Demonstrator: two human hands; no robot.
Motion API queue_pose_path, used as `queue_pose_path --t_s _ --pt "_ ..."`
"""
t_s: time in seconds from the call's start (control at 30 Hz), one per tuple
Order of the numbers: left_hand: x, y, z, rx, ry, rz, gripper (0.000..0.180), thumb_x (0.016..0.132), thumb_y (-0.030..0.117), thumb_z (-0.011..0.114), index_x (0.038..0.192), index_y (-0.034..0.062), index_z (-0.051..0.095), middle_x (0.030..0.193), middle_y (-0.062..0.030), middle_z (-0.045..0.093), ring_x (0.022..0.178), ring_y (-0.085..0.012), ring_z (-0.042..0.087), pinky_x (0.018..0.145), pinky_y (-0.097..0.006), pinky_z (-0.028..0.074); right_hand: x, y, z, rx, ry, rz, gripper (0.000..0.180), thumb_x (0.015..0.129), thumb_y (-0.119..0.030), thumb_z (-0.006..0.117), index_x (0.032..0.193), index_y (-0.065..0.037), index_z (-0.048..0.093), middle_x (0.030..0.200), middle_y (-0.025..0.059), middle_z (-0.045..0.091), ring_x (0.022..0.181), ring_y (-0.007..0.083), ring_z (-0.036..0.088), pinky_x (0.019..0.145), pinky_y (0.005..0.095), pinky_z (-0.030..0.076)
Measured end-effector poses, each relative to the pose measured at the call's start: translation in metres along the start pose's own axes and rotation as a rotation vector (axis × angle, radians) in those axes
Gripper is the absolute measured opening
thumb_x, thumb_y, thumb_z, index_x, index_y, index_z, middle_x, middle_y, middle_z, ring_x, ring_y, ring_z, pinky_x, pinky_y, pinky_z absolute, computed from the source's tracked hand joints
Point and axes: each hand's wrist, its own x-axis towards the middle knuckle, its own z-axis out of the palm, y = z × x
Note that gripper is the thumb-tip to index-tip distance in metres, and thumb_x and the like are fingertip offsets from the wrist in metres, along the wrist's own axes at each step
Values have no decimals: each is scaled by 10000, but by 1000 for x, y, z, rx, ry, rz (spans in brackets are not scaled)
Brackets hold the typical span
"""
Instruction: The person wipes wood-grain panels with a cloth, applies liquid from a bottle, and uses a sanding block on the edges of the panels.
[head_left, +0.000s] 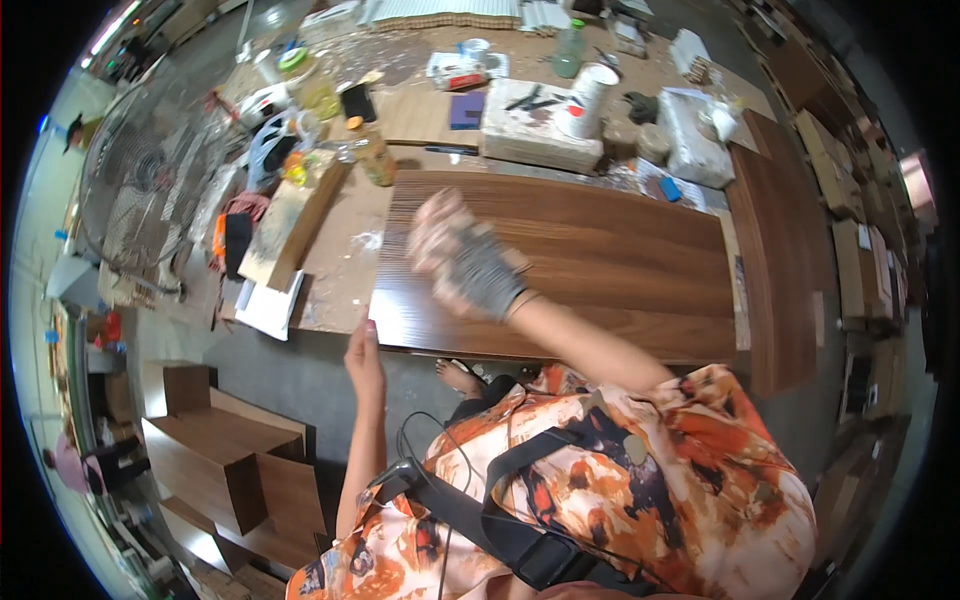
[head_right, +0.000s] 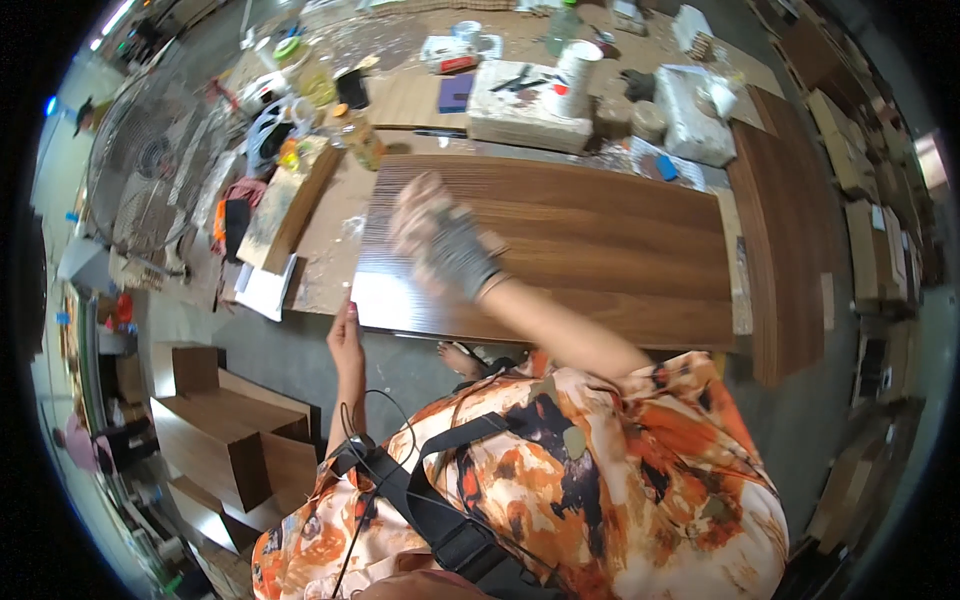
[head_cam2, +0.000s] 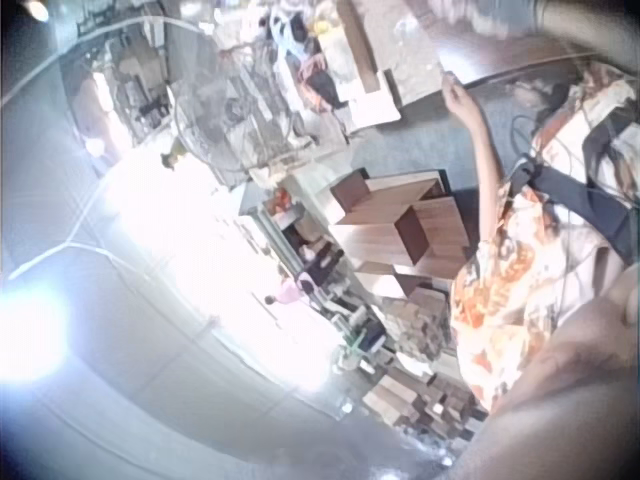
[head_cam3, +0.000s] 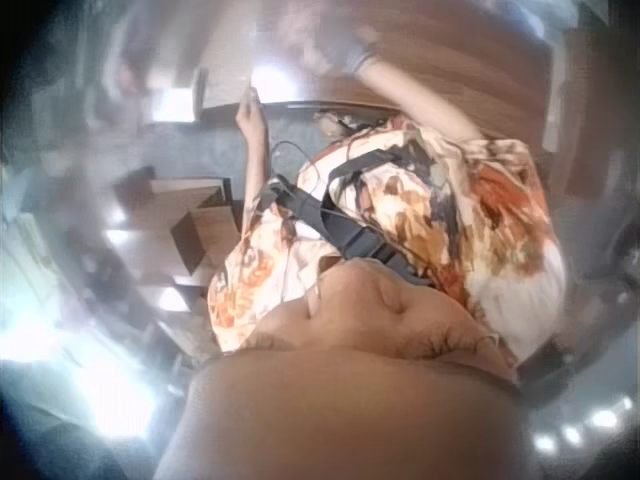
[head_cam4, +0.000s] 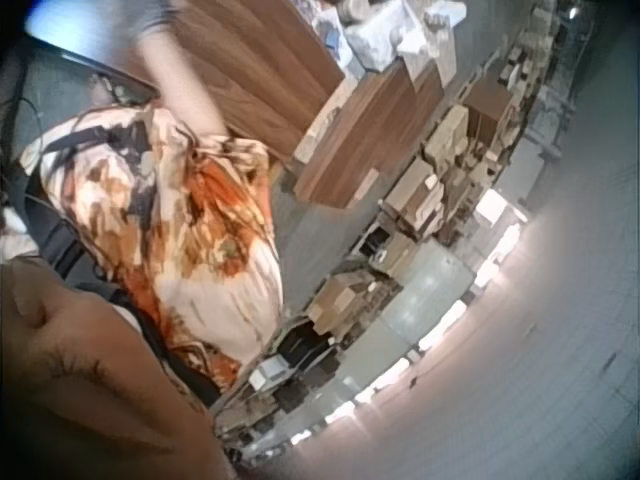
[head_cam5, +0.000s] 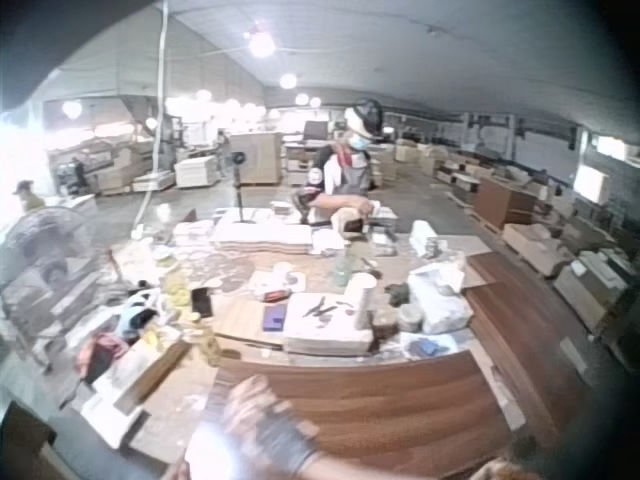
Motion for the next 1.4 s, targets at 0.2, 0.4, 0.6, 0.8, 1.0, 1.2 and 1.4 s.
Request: queue_pose_path --t_s 0.2,0.4,0.6,0.8,1.0,1.2,1.4 --pt "29 -7 -15 462 9 179 376 1055 152 542 1373 -37 608 1486 -221 543 1386 -301 511 1140 -378 383 -72 -81 -36 -208 -52 -78 329 898 -289 583 1205 -171 605 1246 110 581 1233 282 525 1040 513 427" --pt "72 35 37 918 16 349 464 1053 232 533 1404 -70 542 1488 -278 504 1410 -400 459 1172 -429 346 -196 15 -257 -567 185 410 301 832 -80 571 1125 -123 625 1205 90 601 1193 276 562 1017 423 459" --pt "78 42 120 1113 142 269 594 1053 400 483 1440 -51 491 1377 -298 578 1259 -460 554 1058 -507 436 -265 40 -239 -697 205 618 328 840 -268 635 1145 -149 630 1236 87 609 1224 274 556 1043 424 432" --pt "92 25 98 1225 134 160 686 1057 518 413 1479 -22 445 1423 -268 554 1296 -441 530 1061 -505 430 -257 -34 -182 -539 55 557 489 859 -335 594 1307 -141 569 1424 149 512 1313 302 485 1125 509 348" --pt "107 17 88 1201 75 189 745 1045 574 427 1481 -28 470 1526 -236 479 1377 -407 483 1133 -466 388 -454 79 -335 -98 640 750 400 1040 -93 406 1413 -59 548 1396 103 591 1233 220 588 1008 331 515" --pt "87 11 89 1242 135 281 691 1035 560 465 1477 29 488 1585 -204 417 1431 -389 428 1148 -493 365 -402 13 -383 116 1020 727 237 1046 -59 491 1205 -5 659 1206 83 692 1138 171 629 1045 307 464" --pt "55 24 149 1357 121 255 739 1061 564 385 1506 -23 446 1634 -183 346 1541 -316 258 1245 -512 173 -256 -45 -269 -338 96 448 417 918 -124 575 1331 -157 619 1367 135 604 1332 267 524 1144 375 383"
